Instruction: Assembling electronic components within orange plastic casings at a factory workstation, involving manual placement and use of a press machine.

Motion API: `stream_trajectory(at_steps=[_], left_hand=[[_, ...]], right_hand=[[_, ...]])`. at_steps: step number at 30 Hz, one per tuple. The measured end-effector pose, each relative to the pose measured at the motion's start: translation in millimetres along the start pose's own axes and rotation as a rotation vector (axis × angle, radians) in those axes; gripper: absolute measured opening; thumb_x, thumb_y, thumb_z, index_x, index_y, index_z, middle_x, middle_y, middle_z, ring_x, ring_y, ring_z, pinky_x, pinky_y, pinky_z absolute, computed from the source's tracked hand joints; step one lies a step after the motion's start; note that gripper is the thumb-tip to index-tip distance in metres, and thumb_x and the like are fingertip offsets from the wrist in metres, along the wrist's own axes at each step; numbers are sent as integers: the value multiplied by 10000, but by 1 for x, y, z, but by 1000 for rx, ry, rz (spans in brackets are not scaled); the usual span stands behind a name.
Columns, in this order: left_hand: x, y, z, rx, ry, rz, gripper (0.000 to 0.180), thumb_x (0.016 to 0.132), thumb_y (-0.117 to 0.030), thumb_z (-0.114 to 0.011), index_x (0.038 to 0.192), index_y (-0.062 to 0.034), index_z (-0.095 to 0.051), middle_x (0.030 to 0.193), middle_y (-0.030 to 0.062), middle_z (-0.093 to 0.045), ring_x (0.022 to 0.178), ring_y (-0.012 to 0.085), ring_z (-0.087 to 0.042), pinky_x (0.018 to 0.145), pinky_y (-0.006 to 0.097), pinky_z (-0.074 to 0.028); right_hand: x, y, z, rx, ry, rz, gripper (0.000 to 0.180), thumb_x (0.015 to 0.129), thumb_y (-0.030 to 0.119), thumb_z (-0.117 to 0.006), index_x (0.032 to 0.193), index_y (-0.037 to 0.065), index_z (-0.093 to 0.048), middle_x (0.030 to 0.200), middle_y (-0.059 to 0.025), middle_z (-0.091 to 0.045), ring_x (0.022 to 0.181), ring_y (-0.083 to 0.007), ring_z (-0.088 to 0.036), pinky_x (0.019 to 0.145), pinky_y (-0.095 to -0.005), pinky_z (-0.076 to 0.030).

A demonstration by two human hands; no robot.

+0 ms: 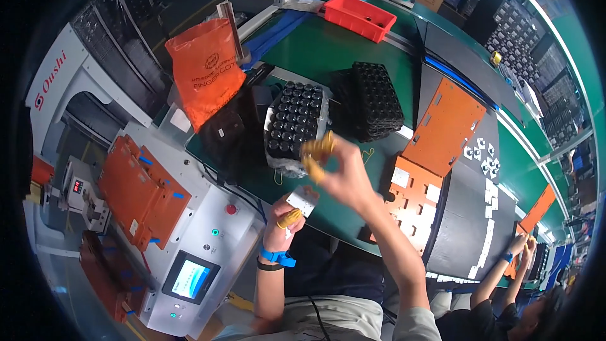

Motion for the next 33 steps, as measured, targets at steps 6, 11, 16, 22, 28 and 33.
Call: stream_trajectory(at_steps=[6, 11, 16, 22, 28, 33], left_hand=[[-8, -21, -32, 314, -145, -337, 582, 778, -150, -812, 1292, -19, -572, 896, -87, -611, 672, -30, -399, 611, 140, -307], [-15, -15, -46, 466, -119, -409, 586, 726, -184, -857, 1237, -23, -620, 957, -46, -673, 611, -11, -346, 570, 154, -296], [-22, -19, -69, 718, -174, -492, 562, 705, -208, -867, 1192, -26, -652, 978, -16, -718, 545, 7, -305, 505, 173, -270], [-21, -9, -83, 782, -118, -475, 559, 717, -237, -860, 1191, -28, -653, 1002, -24, -719, 551, 3, -301, 495, 183, -253], [-2, 12, -98, 574, -129, -188, 456, 784, -133, -803, 1198, -20, -647, 989, -44, -698, 616, -28, -327, 532, 167, -241], [8, 34, -123, 734, -120, -222, 373, 837, -127, -765, 1160, 22, -650, 903, -46, -685, 655, -28, -395, 526, 168, -295]], right_hand=[[-68, 24, 14, -128, 116, -43, 275, 811, 99, -710, 1064, -4, -680, 813, -86, -581, 721, -186, -535, 677, -306, -460], [-83, 33, 28, -70, 140, -56, 288, 840, 75, -695, 1110, -22, -666, 914, -139, -623, 847, -262, -612, 762, -348, -485], [-96, 40, 46, -189, 150, -38, 298, 820, 62, -700, 1102, -29, -666, 958, -165, -637, 870, -330, -638, 750, -371, -506], [-112, 44, 61, -357, 135, 76, 276, 771, 48, -708, 1024, -57, -671, 843, -154, -582, 734, -331, -604, 654, -381, -502], [-122, 44, 67, -719, 100, 116, 358, 688, 193, -759, 910, -59, -634, 839, -113, -532, 742, -271, -576, 612, -386, -482], [-144, 0, 75, -785, -311, 47, 347, 667, 95, -759, 987, -8, -676, 766, -82, -527, 647, -256, -552, 545, -373, -440]])
Point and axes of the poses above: each hand's wrist, its own x-axis towards the middle knuckle, its own z-axis out of the back of the hand, y = z × x, the point moved 2 cm from there along x, towards the middle knuckle
